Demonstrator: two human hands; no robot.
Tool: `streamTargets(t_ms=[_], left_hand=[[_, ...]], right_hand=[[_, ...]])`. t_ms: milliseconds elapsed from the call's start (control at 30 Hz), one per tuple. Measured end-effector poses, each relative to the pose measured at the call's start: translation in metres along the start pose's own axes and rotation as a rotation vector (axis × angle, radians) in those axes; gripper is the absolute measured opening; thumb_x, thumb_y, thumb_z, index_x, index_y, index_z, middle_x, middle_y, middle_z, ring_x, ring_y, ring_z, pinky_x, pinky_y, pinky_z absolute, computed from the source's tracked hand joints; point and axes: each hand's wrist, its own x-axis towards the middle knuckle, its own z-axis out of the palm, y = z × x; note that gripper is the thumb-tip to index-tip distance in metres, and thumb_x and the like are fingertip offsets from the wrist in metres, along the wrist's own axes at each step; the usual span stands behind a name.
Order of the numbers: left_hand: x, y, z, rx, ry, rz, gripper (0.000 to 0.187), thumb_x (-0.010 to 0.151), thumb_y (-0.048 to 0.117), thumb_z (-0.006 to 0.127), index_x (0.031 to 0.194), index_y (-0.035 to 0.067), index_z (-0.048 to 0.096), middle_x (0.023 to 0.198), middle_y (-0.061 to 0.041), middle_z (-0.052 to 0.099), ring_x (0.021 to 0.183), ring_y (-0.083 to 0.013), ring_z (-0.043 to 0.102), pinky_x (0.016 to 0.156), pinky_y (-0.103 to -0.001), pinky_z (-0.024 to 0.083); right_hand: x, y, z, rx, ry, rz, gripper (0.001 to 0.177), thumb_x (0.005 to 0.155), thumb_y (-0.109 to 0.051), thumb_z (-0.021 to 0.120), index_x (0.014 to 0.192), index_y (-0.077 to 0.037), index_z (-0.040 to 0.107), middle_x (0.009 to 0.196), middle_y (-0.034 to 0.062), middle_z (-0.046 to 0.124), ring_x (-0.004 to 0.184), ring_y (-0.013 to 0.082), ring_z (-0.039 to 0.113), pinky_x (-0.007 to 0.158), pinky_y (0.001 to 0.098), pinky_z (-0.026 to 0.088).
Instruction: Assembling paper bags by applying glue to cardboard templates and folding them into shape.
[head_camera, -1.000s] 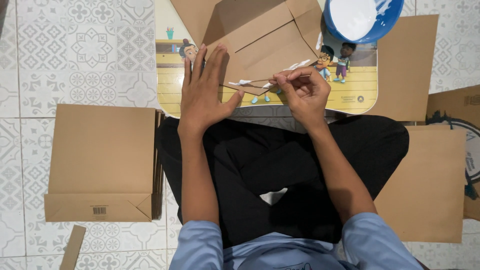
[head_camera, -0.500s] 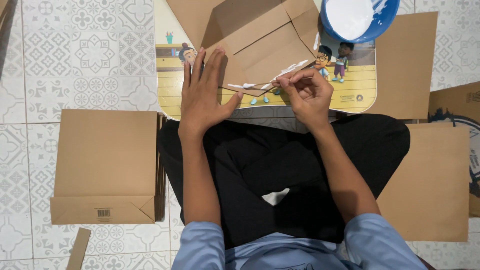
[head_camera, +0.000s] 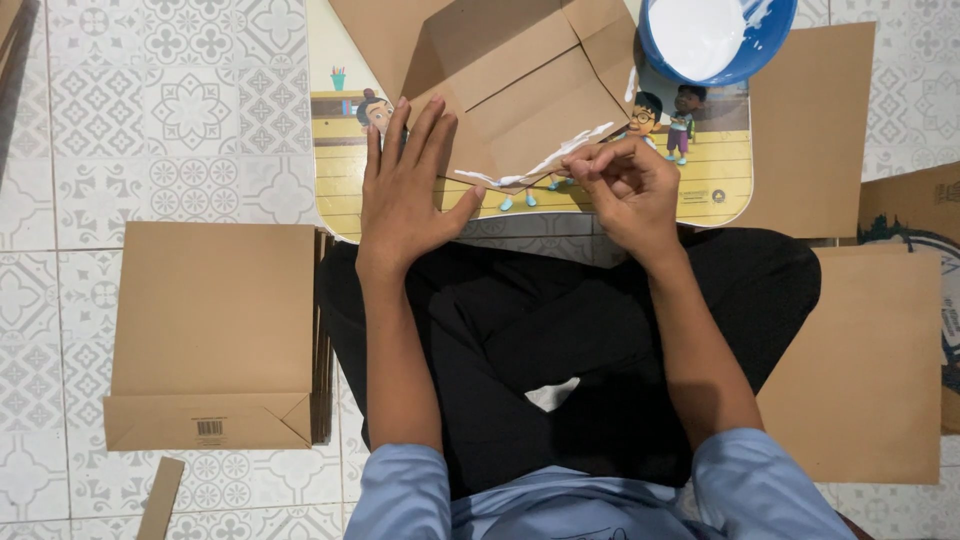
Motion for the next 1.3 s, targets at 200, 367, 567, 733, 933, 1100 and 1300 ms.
streamTargets(t_ms=[200, 367, 567, 733, 933, 1100, 1300], left_hand=[[0.0, -0.001, 0.0, -0.001, -0.001, 0.008, 0.085, 0.082, 0.052, 0.063, 0.155, 0.011, 0.048, 0.166, 0.001, 0.032, 0.156, -0.0268, 0.014, 0.127, -0.054, 0.008], [-0.005, -0.006, -0.002, -0.061, -0.045, 0.041, 0.079, 0.083, 0.052, 0.067, 0.15, 0.013, 0.054, 0.165, -0.001, 0.036, 0.156, -0.031, 0.015, 0.125, -0.057, 0.004], [-0.019, 0.003, -0.027, -0.066, -0.096, 0.065, 0.072, 0.074, 0.047, 0.073, 0.139, 0.016, 0.061, 0.158, 0.003, 0.045, 0.153, -0.0283, 0.025, 0.125, -0.056, 0.011], [-0.027, 0.007, -0.047, -0.155, -0.128, 0.045, 0.064, 0.066, 0.043, 0.08, 0.123, 0.017, 0.068, 0.148, 0.004, 0.058, 0.146, -0.0285, 0.038, 0.125, -0.059, 0.01], [-0.032, 0.001, -0.053, -0.201, -0.167, 0.105, 0.061, 0.064, 0.042, 0.088, 0.116, 0.012, 0.074, 0.134, 0.002, 0.068, 0.132, -0.028, 0.05, 0.125, -0.056, 0.014], [-0.023, 0.013, -0.057, -0.382, -0.057, -0.015, 0.053, 0.077, 0.027, 0.083, 0.125, 0.007, 0.07, 0.11, -0.003, 0.077, 0.099, -0.0215, 0.066, 0.09, -0.034, 0.052], [-0.007, 0.021, -0.054, -0.428, 0.256, 0.121, 0.028, 0.083, -0.002, 0.08, 0.111, 0.001, 0.074, 0.108, -0.006, 0.065, 0.082, -0.0173, 0.053, 0.069, -0.029, 0.047]], right_hand=[[0.003, -0.001, -0.014, 0.055, 0.007, -0.026, 0.023, 0.098, 0.014, 0.066, 0.1, -0.002, 0.049, 0.105, 0.0228, 0.069, 0.099, 0.028, 0.074, 0.091, 0.0327, 0.065], [0.016, -0.008, -0.059, 0.048, 0.185, -0.131, 0.024, 0.104, 0.002, 0.072, 0.105, -0.006, 0.049, 0.099, 0.0195, 0.068, 0.092, 0.0274, 0.073, 0.087, 0.0366, 0.065], [0.058, -0.043, -0.112, -0.195, 0.238, -0.405, 0.019, 0.12, 0.002, 0.065, 0.123, -0.004, 0.048, 0.105, 0.0218, 0.062, 0.101, 0.0344, 0.068, 0.099, 0.0473, 0.067], [0.086, -0.014, -0.138, -0.291, 0.33, -0.482, 0.022, 0.121, 0.016, 0.068, 0.135, 0.011, 0.052, 0.108, 0.0337, 0.064, 0.101, 0.0445, 0.071, 0.096, 0.0516, 0.069], [0.077, 0.034, -0.149, -0.408, 0.369, -0.402, 0.061, 0.115, 0.026, 0.08, 0.156, 0.002, 0.041, 0.112, 0.0375, 0.08, 0.097, 0.0402, 0.079, 0.09, 0.0433, 0.067], [0.074, 0.021, -0.141, -0.523, 0.354, -0.365, 0.054, 0.109, 0.023, 0.08, 0.149, 0.003, 0.048, 0.106, 0.0287, 0.079, 0.091, 0.0328, 0.077, 0.083, 0.0358, 0.06], [0.076, 0.026, -0.135, -0.569, 0.345, -0.383, 0.052, 0.106, 0.021, 0.08, 0.146, 0.002, 0.052, 0.102, 0.0248, 0.078, 0.089, 0.0287, 0.075, 0.084, 0.0358, 0.061]])
